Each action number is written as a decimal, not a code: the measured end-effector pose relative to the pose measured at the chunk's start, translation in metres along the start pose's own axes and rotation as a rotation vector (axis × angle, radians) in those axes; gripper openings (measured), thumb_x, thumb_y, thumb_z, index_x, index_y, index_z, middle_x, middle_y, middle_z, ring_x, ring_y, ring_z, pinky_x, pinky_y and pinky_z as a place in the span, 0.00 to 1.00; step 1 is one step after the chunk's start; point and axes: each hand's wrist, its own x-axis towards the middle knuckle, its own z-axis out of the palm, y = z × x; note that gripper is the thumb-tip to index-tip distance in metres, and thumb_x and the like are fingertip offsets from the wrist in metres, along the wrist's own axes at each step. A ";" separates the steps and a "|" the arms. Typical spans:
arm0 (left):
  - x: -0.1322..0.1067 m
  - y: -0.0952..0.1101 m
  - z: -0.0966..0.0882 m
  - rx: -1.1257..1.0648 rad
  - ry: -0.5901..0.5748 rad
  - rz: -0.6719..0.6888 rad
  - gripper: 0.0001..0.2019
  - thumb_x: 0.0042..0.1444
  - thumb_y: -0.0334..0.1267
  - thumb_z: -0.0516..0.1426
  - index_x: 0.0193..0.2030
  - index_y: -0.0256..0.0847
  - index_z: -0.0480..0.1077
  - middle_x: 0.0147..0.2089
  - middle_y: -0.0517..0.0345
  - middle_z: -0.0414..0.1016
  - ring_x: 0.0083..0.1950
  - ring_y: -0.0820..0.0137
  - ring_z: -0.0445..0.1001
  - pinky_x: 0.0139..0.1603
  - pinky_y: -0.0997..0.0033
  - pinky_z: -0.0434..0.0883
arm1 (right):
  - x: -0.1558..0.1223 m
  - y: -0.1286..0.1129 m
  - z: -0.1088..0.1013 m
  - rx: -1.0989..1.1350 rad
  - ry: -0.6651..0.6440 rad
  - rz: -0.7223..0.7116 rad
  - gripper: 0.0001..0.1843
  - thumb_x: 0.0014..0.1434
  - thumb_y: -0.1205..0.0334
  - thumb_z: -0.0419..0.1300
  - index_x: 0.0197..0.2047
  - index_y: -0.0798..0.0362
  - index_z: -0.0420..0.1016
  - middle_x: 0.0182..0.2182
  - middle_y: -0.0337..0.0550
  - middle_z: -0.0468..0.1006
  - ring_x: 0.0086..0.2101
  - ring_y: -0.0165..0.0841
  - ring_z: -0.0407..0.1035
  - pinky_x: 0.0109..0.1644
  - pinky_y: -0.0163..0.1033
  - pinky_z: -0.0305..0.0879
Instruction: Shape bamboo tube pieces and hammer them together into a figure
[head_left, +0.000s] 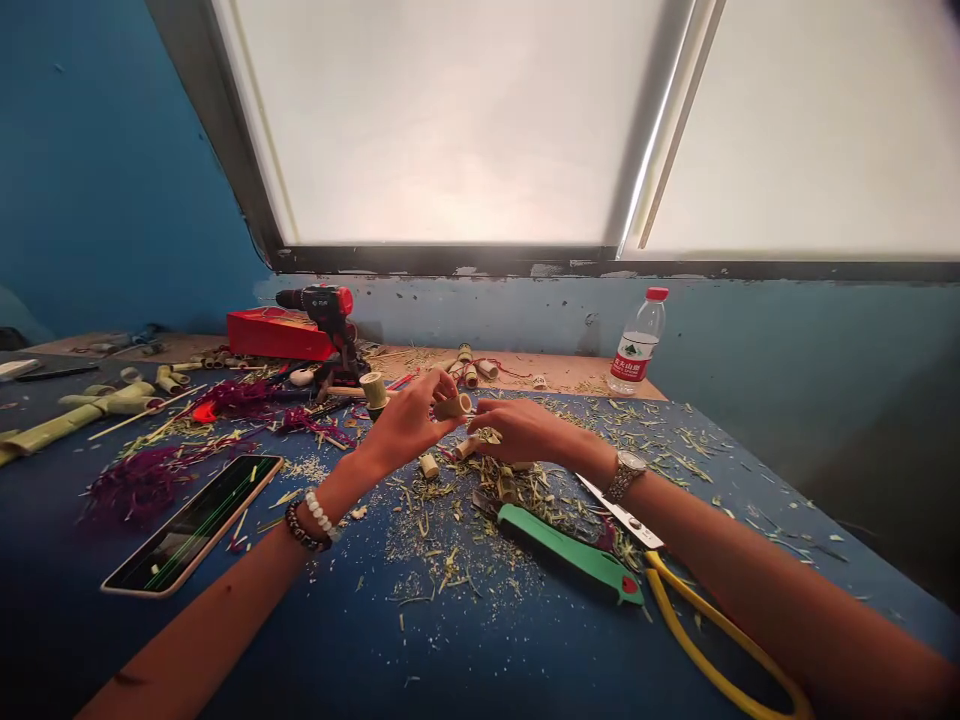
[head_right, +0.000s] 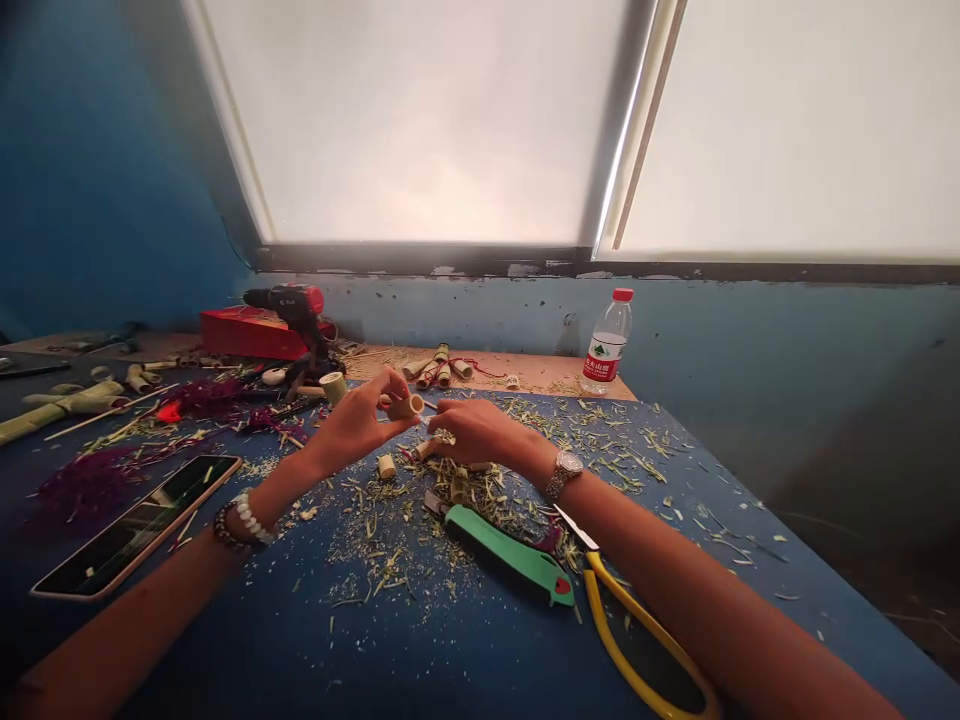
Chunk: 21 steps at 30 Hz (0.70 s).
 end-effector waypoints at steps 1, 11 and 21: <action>0.001 -0.002 0.001 0.006 -0.010 0.004 0.13 0.55 0.40 0.62 0.43 0.43 0.63 0.43 0.58 0.75 0.41 0.67 0.77 0.42 0.65 0.74 | 0.001 -0.002 0.001 0.018 -0.014 -0.029 0.09 0.60 0.61 0.62 0.44 0.47 0.79 0.43 0.44 0.78 0.35 0.32 0.71 0.33 0.36 0.56; -0.008 -0.028 0.007 -0.050 0.034 -0.035 0.15 0.60 0.44 0.59 0.48 0.44 0.59 0.47 0.55 0.73 0.43 0.67 0.76 0.44 0.65 0.72 | -0.008 0.000 -0.022 0.161 0.118 0.014 0.05 0.63 0.60 0.58 0.41 0.51 0.73 0.28 0.39 0.76 0.25 0.29 0.64 0.29 0.36 0.55; -0.020 -0.012 0.002 -0.050 -0.008 0.040 0.13 0.65 0.45 0.53 0.51 0.43 0.59 0.46 0.53 0.72 0.41 0.69 0.73 0.43 0.67 0.70 | -0.002 -0.021 -0.030 0.381 0.408 -0.019 0.09 0.67 0.59 0.56 0.48 0.51 0.71 0.37 0.42 0.74 0.26 0.26 0.64 0.30 0.35 0.64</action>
